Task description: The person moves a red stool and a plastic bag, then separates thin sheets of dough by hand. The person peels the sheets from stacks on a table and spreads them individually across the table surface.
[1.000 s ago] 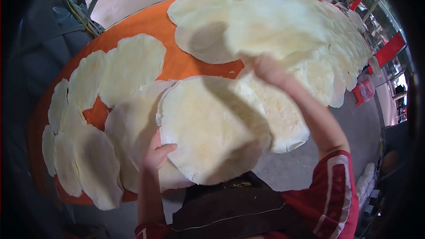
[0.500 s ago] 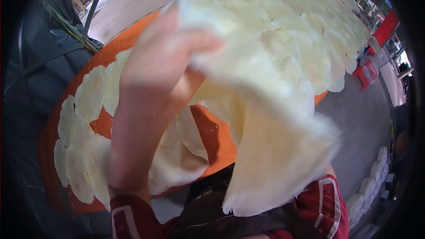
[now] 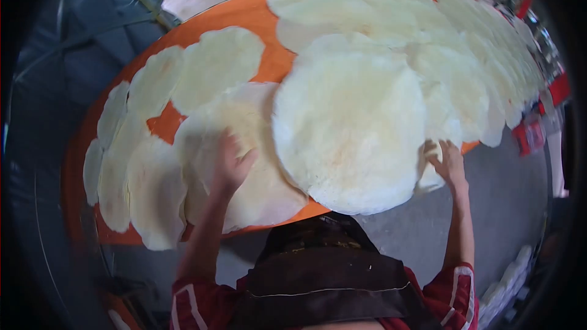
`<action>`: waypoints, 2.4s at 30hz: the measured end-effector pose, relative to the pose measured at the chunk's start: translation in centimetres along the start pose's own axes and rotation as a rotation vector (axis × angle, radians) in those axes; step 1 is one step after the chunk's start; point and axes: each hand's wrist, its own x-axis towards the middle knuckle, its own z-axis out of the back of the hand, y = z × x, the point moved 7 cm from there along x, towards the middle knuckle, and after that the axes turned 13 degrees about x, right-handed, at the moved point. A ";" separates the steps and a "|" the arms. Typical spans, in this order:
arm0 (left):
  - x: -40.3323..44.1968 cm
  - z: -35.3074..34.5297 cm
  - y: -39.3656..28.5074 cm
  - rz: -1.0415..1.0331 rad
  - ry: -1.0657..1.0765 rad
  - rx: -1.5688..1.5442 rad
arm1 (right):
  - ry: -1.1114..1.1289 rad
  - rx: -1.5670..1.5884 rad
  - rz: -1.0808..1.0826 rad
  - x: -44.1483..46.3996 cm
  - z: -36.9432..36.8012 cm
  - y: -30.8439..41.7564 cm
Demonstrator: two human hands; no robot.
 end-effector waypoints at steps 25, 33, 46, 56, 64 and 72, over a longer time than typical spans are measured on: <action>4.7 17.4 -0.7 0.038 -0.155 -0.698 | 0.326 0.774 0.998 1.1 0.5 43.9; 5.0 15.5 -14.4 -0.138 -0.097 -0.832 | -0.568 0.322 1.259 -2.0 18.3 37.8; -9.9 1.7 10.2 0.473 0.031 -0.344 | 0.389 0.141 0.656 -3.4 -6.9 23.1; -17.8 9.4 18.3 0.935 -0.595 -0.619 | 0.486 0.324 1.150 -9.3 -13.4 35.3; -16.5 9.7 18.9 0.646 -0.248 -1.386 | 0.524 0.252 1.219 -16.6 -18.5 48.3; -15.8 15.0 17.0 0.411 -0.012 -1.016 | 0.568 1.096 0.734 -4.0 -6.9 51.9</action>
